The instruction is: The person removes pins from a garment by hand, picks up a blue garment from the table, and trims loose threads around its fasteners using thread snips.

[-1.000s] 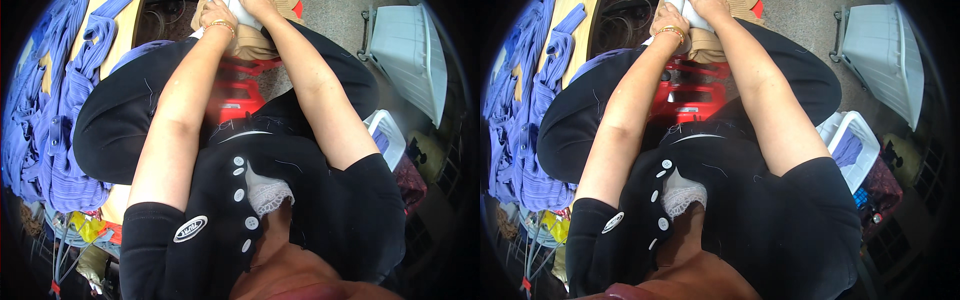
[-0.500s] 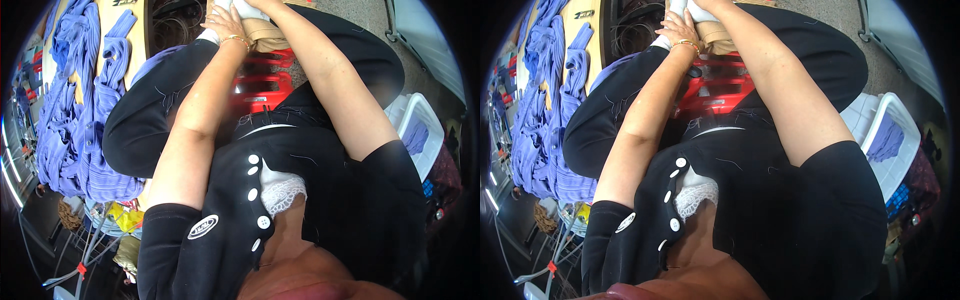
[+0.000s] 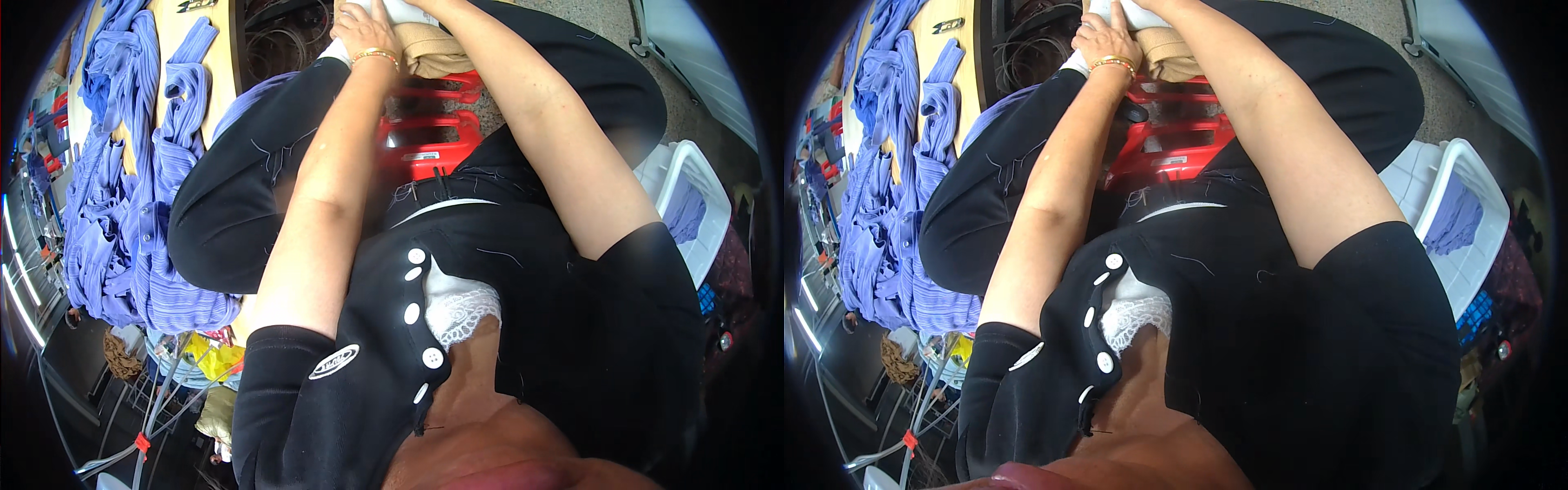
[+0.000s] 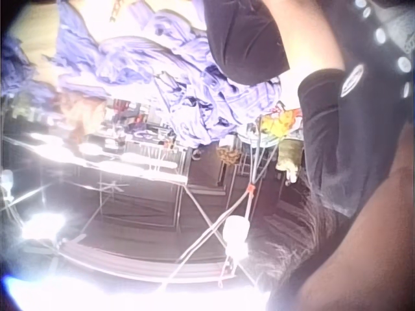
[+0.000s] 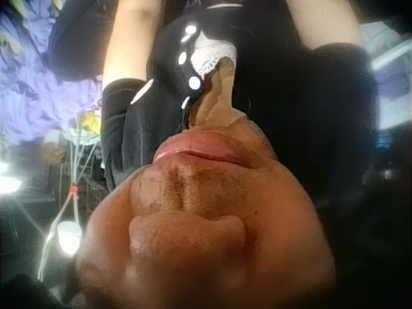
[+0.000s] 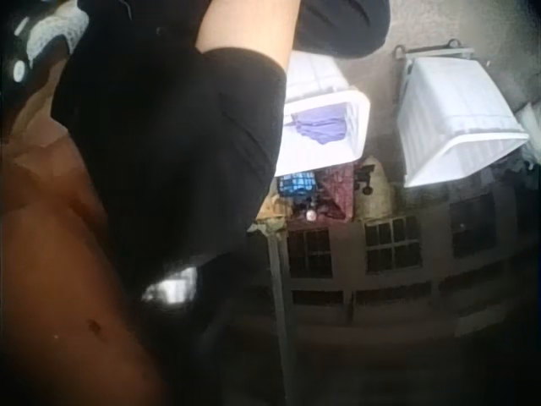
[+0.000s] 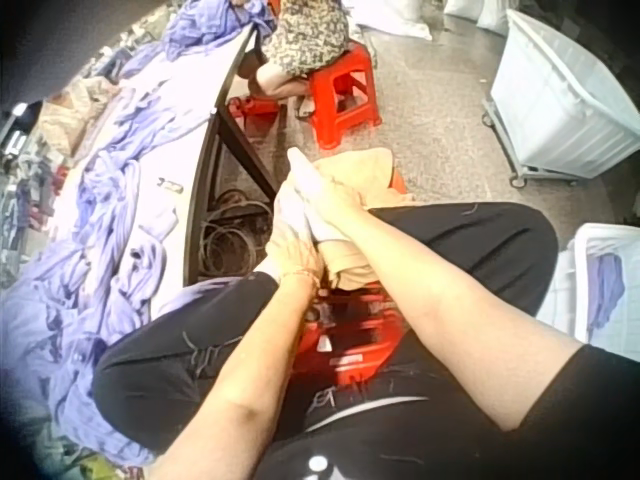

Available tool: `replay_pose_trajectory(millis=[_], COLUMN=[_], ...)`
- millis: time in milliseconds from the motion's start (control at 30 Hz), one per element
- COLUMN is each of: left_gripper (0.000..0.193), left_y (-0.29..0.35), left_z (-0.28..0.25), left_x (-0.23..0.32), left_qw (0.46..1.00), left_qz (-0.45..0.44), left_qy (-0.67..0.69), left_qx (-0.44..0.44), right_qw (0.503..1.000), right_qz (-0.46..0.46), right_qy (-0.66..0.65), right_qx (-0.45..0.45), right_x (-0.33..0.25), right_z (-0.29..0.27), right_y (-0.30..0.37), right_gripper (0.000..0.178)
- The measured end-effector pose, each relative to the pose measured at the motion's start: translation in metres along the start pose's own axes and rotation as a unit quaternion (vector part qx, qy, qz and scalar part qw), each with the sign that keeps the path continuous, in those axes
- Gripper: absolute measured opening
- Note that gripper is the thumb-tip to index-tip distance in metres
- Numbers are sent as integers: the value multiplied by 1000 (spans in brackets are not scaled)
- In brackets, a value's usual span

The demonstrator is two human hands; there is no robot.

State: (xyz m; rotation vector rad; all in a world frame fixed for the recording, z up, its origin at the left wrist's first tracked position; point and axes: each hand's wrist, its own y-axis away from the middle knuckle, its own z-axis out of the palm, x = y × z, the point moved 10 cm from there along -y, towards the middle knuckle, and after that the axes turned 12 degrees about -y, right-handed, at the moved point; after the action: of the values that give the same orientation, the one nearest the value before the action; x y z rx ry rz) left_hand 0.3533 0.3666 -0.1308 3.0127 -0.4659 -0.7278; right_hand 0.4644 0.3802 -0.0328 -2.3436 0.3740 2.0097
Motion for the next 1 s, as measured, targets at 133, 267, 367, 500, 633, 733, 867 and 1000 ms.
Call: replay_pose_trajectory(millis=[133, 267, 367, 500, 633, 733, 867, 1000], left_gripper=[61, 68, 78, 83, 73, 67, 68, 70], left_y=[-6, 4, 18, 9, -8, -17, -15, -12], left_z=[3, -12, -31, 0, 7, 4, 6, 6], left_x=[-2, 0, 6, 12, 1, 1, -2, 1], left_qw=[1000, 1000, 987, 992, 999, 997, 995, 997], left_qz=[-1, 15, 77, 62, -33, -26, -41, -30], left_qy=[22, -14, -26, -53, -23, 29, 28, 35], left_qx=[-7, 2, -137, -98, 22, 60, 82, 61], right_qw=[1000, 1000, 999, 995, 993, 981, 977, 953], right_qz=[0, -3, 49, 42, 96, 106, 115, 160], right_qy=[-2, -1, -11, -89, -51, -160, -171, -259], right_qx=[-2, -2, 12, 5, 47, 36, 51, 0], right_x=[2, 4, 11, 3, 4, 14, 7, 22], right_z=[2, 1, -6, 1, -3, 1, 0, 16], right_y=[-1, 0, -1, 5, 8, 9, 12, 9], right_gripper=[73, 73, 75, 72, 72, 71, 68, 66])
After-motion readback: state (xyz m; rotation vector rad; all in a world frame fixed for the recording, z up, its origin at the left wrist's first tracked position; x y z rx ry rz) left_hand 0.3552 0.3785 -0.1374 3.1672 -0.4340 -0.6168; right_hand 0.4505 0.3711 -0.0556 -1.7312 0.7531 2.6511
